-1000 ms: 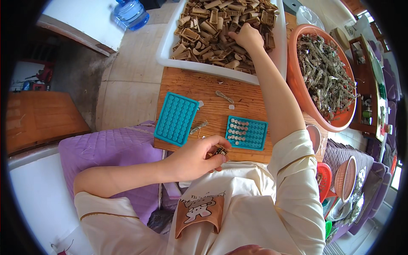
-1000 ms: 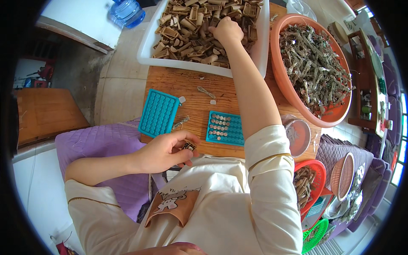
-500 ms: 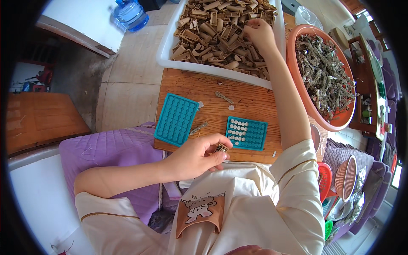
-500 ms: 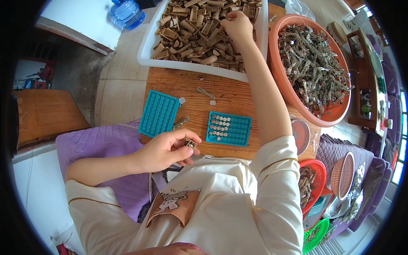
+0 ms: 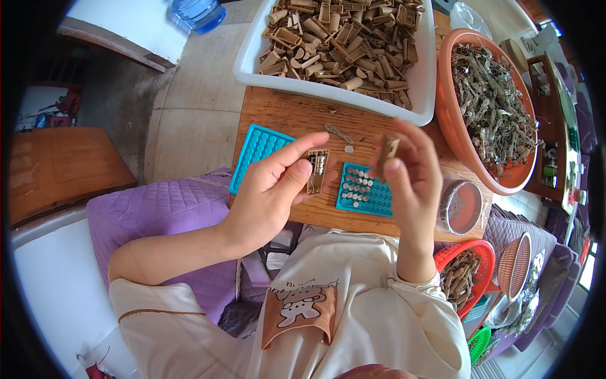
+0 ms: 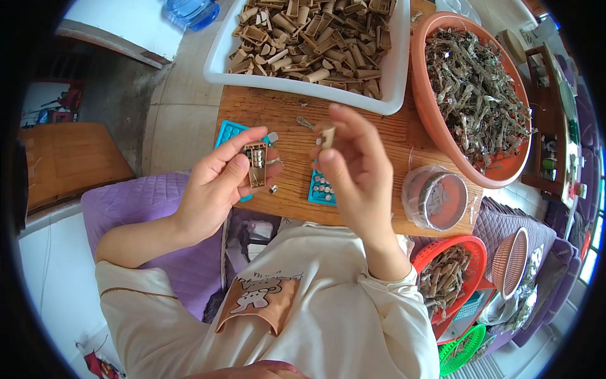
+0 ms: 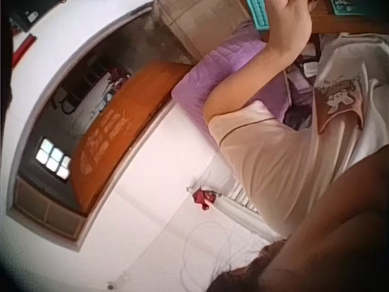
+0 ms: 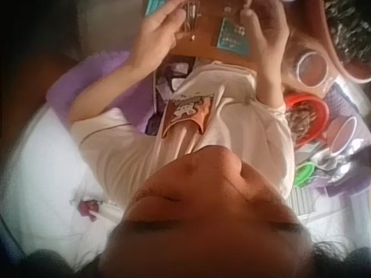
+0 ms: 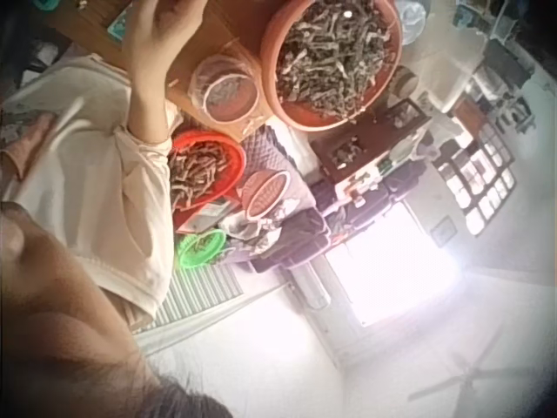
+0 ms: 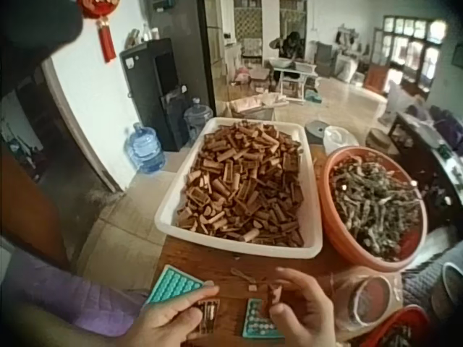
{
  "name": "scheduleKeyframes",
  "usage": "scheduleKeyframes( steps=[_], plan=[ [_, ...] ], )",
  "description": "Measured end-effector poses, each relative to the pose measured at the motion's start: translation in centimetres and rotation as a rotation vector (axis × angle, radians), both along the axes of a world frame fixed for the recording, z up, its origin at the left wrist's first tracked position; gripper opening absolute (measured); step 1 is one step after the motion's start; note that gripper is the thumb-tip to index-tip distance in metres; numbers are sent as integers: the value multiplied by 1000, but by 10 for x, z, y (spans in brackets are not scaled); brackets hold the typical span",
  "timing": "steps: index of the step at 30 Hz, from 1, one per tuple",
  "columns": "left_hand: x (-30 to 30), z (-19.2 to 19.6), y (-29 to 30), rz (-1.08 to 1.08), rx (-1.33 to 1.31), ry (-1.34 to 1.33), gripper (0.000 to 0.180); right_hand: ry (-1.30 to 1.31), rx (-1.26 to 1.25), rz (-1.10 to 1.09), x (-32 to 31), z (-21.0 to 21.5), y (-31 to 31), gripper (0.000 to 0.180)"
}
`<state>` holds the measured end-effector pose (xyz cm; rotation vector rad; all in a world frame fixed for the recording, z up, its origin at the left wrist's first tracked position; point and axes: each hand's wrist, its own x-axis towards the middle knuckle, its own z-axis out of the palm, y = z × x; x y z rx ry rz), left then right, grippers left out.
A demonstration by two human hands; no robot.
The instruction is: The person assembles small cylindrical wooden pieces with metal components, inserting them into a teal silicone mold. They repeatedly pick up wooden pieces from a white tray, attach metal parts, and place the assembled units into the mold's cavities.
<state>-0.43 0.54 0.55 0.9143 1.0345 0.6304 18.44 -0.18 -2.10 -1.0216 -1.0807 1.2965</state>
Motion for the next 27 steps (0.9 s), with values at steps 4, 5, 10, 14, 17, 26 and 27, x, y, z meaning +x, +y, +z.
scheduleKeyframes(
  steps=[4, 5, 10, 14, 17, 26, 27],
  plan=[
    [1, 1, 3, 66, 57, -18, 35, 175, -213, 110, -14, -13, -11, 35],
    [1, 0, 4, 63, 72, -17, 35, 193, -243, 127, -17, -17, -13, 34],
    [0, -6, 5, 65, 153, -52, 35, 223, -207, 139, -24, -25, -17, 33],
    [-1, -6, 5, 7, 260, 44, 36, 230, -195, 110, -28, -22, -19, 30],
    [0, -3, 3, -4, 299, 43, 37, 172, -141, 72, -29, -26, -21, 26],
    [2, -4, -2, 12, 391, -24, 34, 179, 3, -66, -40, -22, -25, 22],
    [3, -6, -3, 27, 409, -59, 32, 176, 25, -81, -45, -20, -26, 22]
  ],
)
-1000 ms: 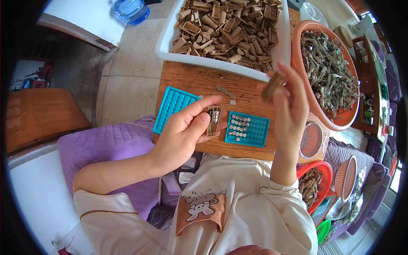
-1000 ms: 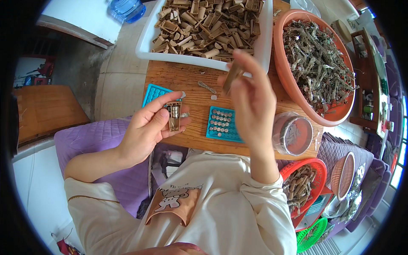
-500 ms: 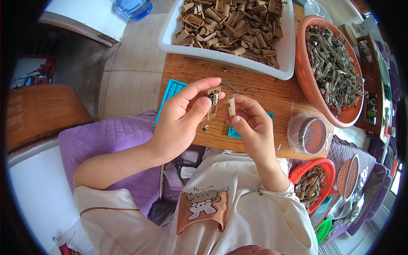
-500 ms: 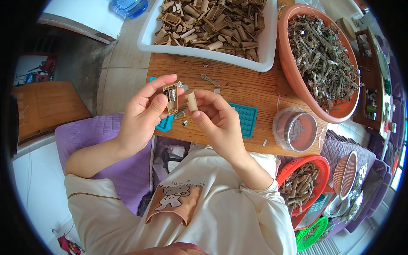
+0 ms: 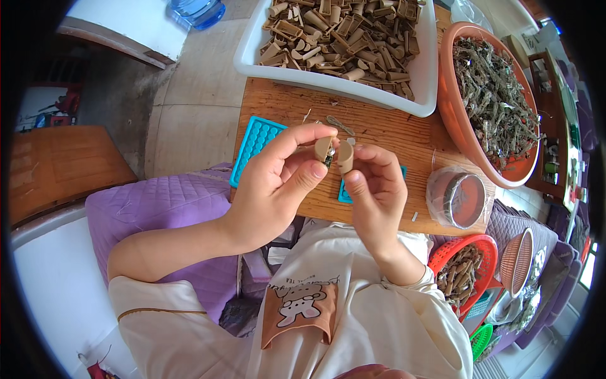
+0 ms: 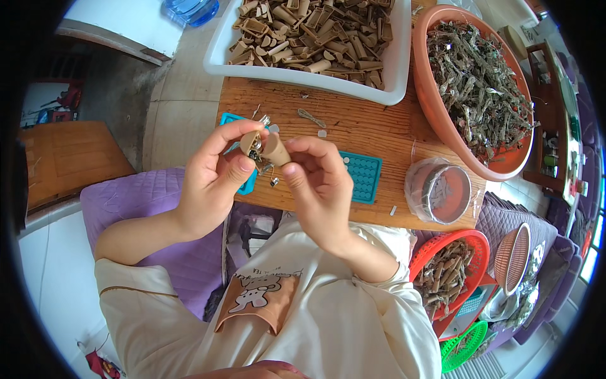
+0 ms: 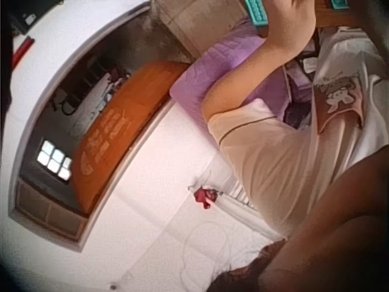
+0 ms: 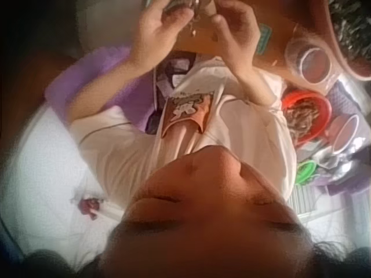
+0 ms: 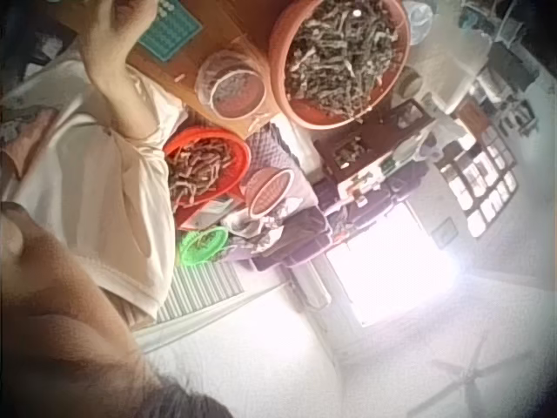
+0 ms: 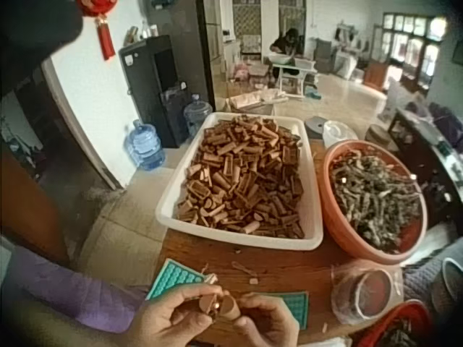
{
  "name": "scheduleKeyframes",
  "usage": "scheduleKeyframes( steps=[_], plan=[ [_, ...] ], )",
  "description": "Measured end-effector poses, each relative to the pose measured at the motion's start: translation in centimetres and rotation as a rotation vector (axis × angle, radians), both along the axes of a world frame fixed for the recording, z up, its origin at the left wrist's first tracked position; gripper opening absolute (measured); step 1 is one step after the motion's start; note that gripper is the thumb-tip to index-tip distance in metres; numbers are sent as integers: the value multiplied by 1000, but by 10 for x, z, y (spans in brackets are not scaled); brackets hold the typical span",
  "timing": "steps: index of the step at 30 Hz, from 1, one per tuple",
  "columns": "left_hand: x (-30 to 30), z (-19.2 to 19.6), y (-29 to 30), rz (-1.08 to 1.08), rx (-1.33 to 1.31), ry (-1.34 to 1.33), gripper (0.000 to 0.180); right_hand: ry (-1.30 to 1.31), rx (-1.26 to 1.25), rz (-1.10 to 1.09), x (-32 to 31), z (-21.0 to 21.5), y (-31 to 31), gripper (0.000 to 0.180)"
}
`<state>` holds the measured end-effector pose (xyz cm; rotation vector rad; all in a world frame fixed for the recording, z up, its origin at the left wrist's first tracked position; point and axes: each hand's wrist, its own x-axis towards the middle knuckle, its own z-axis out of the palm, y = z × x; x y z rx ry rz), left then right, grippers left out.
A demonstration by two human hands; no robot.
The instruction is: The person assembles small cylindrical wooden pieces with metal components, inserting them into a teal silicone mold. They repeatedly pick up wooden pieces from a white tray, attach metal parts, and place the assembled units into the mold's cavities.
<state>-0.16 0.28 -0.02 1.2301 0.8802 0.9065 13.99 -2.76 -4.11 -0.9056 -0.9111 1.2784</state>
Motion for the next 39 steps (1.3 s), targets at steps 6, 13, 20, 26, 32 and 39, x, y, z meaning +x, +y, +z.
scheduleKeyframes(
  steps=[6, 13, 20, 26, 32, 39],
  plan=[
    [0, -1, -3, 27, 24, -46, 33, 108, 41, -23, -14, 2, 0, 24],
    [0, -1, -3, 18, -32, -34, 34, 108, 42, -8, -21, 3, 3, 25],
    [0, -1, -3, 30, 52, -68, 30, 183, 85, -44, -24, -3, -1, 26],
    [-1, 1, -2, -5, 21, -12, 36, 175, 66, -98, -28, -2, -1, 25],
    [1, -5, -2, 53, 59, -20, 34, 59, -55, -12, -24, -3, 4, 24],
    [-5, -11, 6, 37, 391, 269, 33, -367, 87, 36, -35, -13, 11, 27]
  ],
)
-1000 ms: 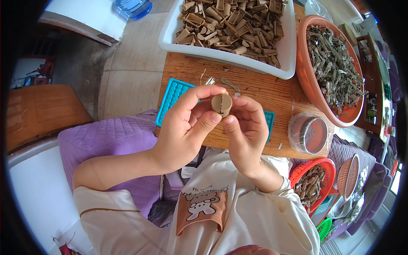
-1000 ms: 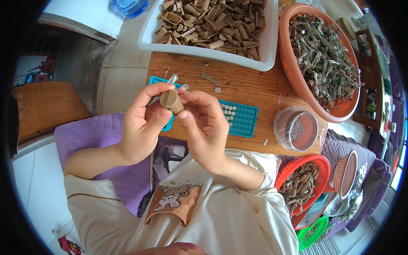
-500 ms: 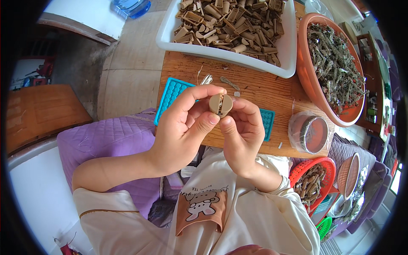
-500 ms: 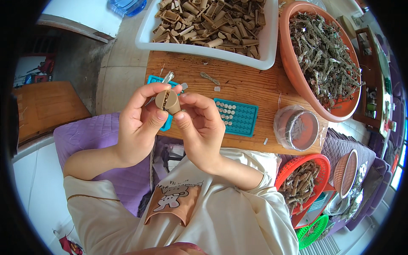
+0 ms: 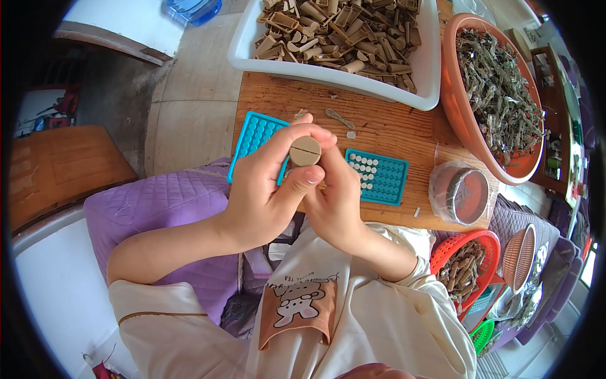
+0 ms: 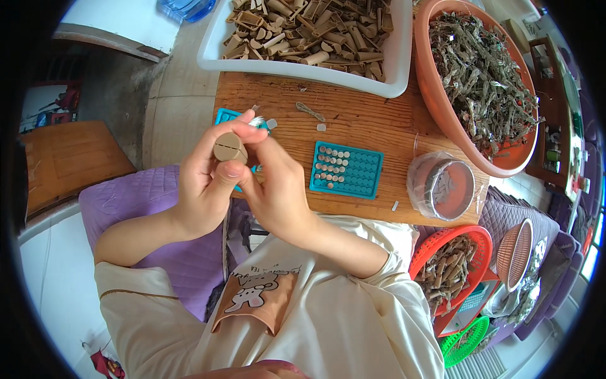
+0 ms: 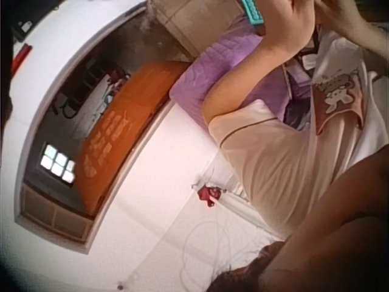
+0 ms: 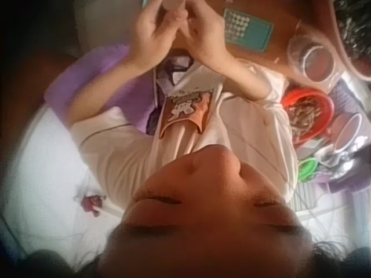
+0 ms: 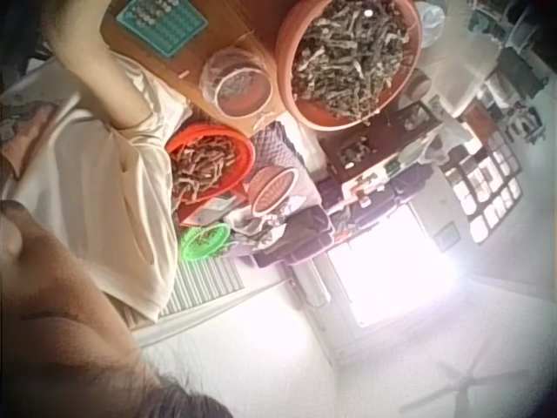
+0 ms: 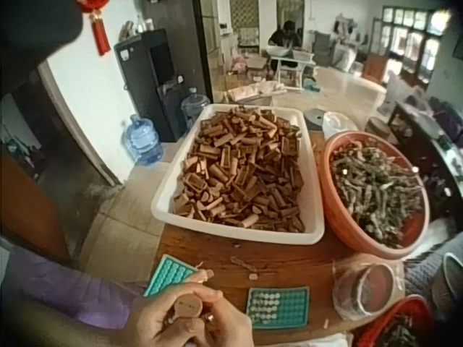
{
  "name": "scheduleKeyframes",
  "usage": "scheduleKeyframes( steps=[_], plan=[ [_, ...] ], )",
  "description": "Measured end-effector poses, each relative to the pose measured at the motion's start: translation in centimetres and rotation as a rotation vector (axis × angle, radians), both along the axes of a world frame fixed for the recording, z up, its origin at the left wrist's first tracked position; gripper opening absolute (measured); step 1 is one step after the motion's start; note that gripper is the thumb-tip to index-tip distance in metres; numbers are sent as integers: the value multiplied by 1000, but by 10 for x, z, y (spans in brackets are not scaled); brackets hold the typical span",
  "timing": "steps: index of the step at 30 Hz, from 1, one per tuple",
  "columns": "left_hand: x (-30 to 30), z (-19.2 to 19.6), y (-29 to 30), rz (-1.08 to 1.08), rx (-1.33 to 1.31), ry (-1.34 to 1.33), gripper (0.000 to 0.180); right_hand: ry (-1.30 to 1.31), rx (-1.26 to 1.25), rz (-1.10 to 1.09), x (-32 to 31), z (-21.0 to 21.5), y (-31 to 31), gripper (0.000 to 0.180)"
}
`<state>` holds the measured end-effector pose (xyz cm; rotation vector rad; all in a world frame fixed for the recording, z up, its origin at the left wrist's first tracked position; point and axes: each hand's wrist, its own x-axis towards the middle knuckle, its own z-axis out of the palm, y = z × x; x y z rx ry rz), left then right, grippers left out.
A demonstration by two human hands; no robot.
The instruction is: The person assembles small cylindrical wooden pieces with metal components, inserting them into a teal silicone mold. They repeatedly pick up wooden pieces from a white tray, attach metal parts, and place the assembled units into the mold's cavities.
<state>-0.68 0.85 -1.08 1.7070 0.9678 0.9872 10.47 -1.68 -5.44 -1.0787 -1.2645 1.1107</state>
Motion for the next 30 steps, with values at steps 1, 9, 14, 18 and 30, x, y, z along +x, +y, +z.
scheduleKeyframes(
  steps=[1, 9, 14, 18, 30],
  plan=[
    [-2, 0, 2, -22, 100, 77, 34, -69, 85, 2, 0, 0, 0, 28],
    [-3, 1, 1, -36, 171, 92, 35, -50, 202, -36, -27, -8, -12, 26],
    [-1, 1, -2, -97, 272, 131, 36, -33, 296, 24, -22, -15, -15, 26],
    [4, 5, -7, -140, -142, -56, 40, -55, 134, 242, 14, -8, -8, 27],
    [6, 12, -7, -173, -1131, -412, 32, -1062, -348, -388, 258, -23, -48, 15]
  ],
)
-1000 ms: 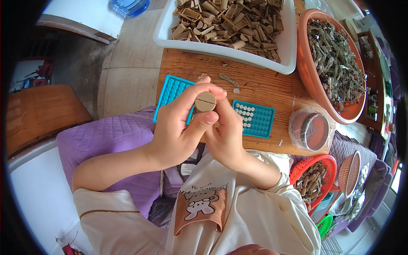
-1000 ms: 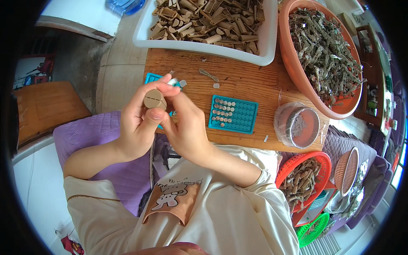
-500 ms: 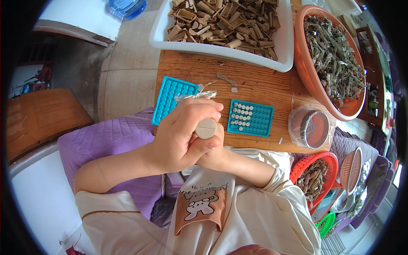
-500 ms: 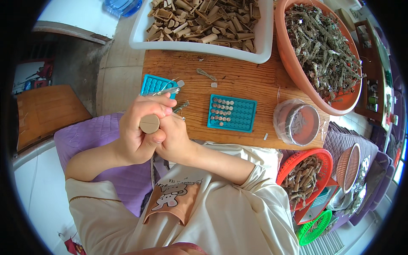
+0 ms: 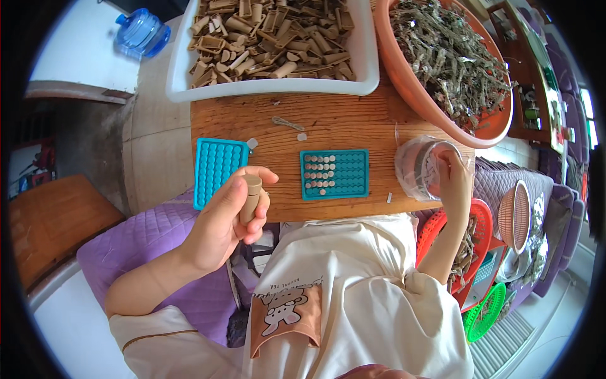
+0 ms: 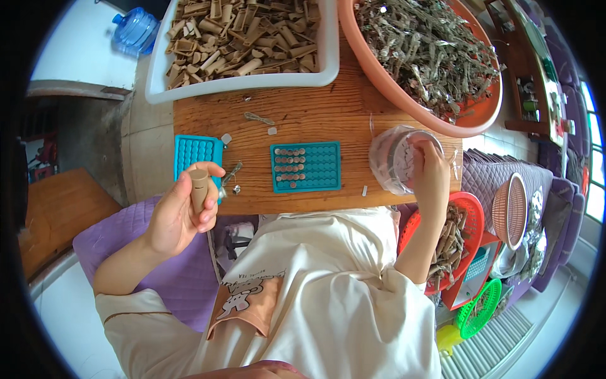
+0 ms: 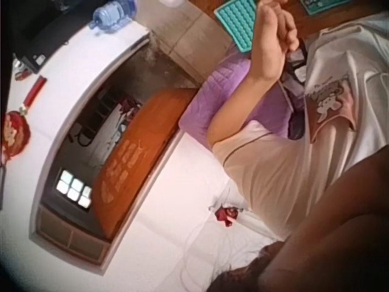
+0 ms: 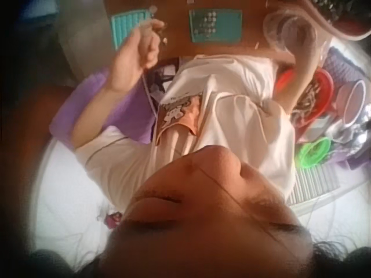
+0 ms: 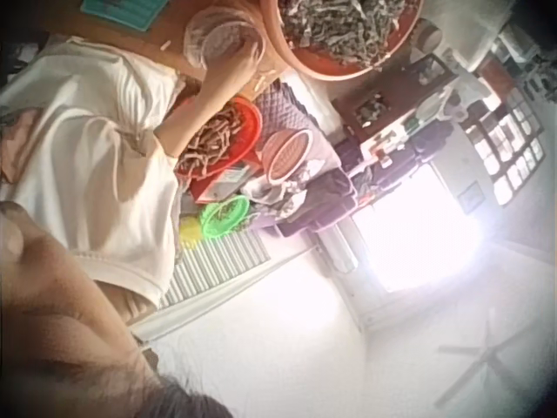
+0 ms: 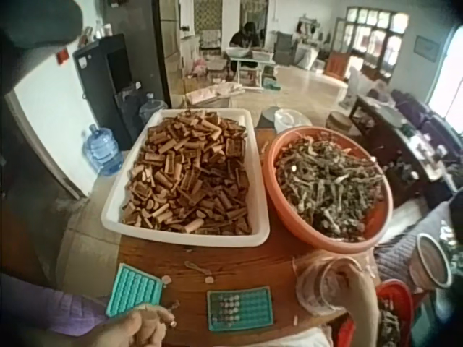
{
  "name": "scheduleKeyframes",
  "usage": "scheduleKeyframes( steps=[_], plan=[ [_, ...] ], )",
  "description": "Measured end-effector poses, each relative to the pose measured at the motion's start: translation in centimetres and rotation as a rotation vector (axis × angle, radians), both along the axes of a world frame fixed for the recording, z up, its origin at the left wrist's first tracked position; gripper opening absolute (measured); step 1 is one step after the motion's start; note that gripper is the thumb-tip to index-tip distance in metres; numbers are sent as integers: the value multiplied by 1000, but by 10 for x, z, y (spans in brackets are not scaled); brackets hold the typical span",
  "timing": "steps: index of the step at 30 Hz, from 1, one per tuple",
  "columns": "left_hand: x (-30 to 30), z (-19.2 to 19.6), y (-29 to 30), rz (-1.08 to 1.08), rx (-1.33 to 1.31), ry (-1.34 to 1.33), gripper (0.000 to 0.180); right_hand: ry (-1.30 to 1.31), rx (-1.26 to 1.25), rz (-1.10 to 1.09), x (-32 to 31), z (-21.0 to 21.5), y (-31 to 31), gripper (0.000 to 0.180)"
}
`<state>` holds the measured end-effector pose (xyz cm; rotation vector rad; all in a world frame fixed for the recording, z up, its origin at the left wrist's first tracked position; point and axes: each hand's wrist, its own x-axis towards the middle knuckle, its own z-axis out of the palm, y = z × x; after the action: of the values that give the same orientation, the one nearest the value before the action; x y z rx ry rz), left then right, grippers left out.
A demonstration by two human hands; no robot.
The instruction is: The person assembles small cylindrical wooden pieces with metal components, inserting them into a teal silicone mold. They repeatedly pick up wooden pieces from a white tray, attach metal parts, and place the assembled units into the mold's cavities.
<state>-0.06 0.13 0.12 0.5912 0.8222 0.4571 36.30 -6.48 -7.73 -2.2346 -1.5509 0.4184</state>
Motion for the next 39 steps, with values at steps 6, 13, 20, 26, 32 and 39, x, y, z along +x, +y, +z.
scheduleKeyframes(
  steps=[6, 13, 20, 26, 32, 39],
  plan=[
    [5, -6, 1, -48, -6, 99, 30, -261, -71, 127, 21, -30, 3, 18],
    [0, -13, 2, -147, -101, 138, 27, -387, -351, 87, 17, -39, 13, 18],
    [1, -14, 1, -143, -120, 185, 25, -55, 109, 164, 20, -28, 8, 14],
    [4, -14, 0, -122, -137, 219, 25, 546, -14, -168, 24, -13, -2, 10],
    [2, -15, 0, -149, -132, 214, 23, 707, 113, -164, 36, -18, -12, 7],
    [2, -13, 0, -154, -122, 222, 23, 751, 122, -136, 33, -7, -14, 6]
  ],
)
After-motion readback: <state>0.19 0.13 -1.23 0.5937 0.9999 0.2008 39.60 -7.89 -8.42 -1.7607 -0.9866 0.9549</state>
